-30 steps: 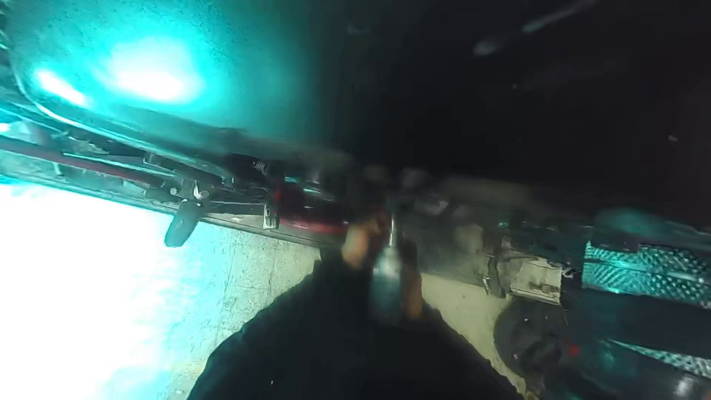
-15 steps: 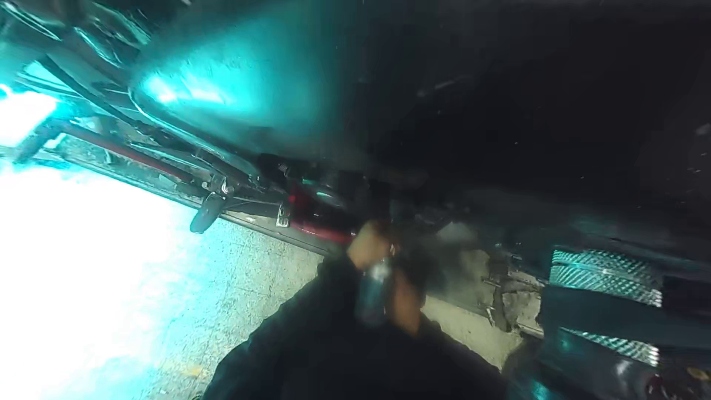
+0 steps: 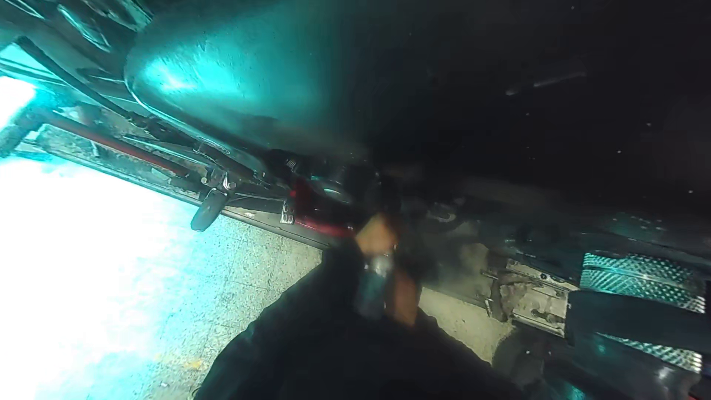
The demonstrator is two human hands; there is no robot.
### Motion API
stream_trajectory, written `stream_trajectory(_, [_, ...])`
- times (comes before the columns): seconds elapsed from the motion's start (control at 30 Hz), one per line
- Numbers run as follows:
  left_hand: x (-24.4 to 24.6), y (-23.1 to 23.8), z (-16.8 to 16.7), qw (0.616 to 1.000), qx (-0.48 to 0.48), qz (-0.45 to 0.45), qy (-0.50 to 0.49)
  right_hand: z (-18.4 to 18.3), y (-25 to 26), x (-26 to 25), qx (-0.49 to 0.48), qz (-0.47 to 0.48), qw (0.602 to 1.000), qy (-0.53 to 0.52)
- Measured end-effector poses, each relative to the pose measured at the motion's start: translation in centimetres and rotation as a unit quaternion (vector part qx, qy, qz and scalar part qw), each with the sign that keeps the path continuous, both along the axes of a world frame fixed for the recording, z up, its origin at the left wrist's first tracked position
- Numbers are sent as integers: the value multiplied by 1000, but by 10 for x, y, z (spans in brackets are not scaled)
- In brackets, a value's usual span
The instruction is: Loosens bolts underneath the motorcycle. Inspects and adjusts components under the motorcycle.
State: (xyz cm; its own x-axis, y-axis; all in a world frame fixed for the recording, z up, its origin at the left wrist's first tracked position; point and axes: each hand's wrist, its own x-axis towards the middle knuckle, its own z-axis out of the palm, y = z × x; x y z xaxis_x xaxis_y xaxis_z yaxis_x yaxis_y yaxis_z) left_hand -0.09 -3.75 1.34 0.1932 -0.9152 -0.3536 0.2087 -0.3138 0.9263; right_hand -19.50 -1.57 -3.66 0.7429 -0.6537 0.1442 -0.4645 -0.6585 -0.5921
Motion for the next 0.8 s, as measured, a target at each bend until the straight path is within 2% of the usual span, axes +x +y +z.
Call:
stream_trajectory(0.07, [-1, 0, -3, 1000, 0, 8, 15, -5, 2, 2, 23, -32, 999, -33])
stream_trajectory(0.1, [-3, 0, -4, 1000, 0, 17, 24, -6, 5, 4, 76, -59, 993, -66])
stream_trajectory(0.13, [-4, -1, -4, 999, -2, 26, 30, -4, 6, 9, 182, -91, 971, -125])
stream_trajectory(0.17, [-5, -1, -4, 999, -6, 31, 39, 0, 7, 16, 324, -132, 915, -201])
stream_trajectory(0.2, [-6, -1, -5, 998, -13, 33, 51, 2, 7, 20, 420, -163, 856, -254])
stream_trajectory(0.23, [-6, -1, -6, 997, -21, 38, 63, 1, 5, 22, 462, -181, 825, -270])
stream_trajectory(0.33, [-7, -1, -2, 995, -18, 51, 83, -2, 6, 25, 459, -214, 826, -248])
stream_trajectory(0.43, [-8, -2, 0, 996, -5, 59, 63, 3, 6, 33, 482, -202, 804, -285])
stream_trajectory(0.47, [-8, -2, -2, 997, -8, 63, 53, 3, 7, 34, 478, -187, 807, -291])
stream_trajectory(0.5, [-8, -2, -3, 997, -8, 68, 47, 2, 10, 31, 431, -169, 848, -258])
stream_trajectory(0.57, [-7, -1, -1, 996, 6, 83, 29, -3, 12, 20, 227, -116, 962, -99])
stream_trajectory(0.6, [-8, -1, 1, 996, 9, 90, 19, -4, 13, 16, 158, -93, 982, -46])
stream_trajectory(0.67, [-10, 0, 1, 994, 7, 105, 13, -4, 13, 12, 99, -71, 992, -19])
stream_trajectory(0.8, [-15, 0, -4, 983, -9, 171, 65, -6, 14, 4, 98, -76, 992, -26])
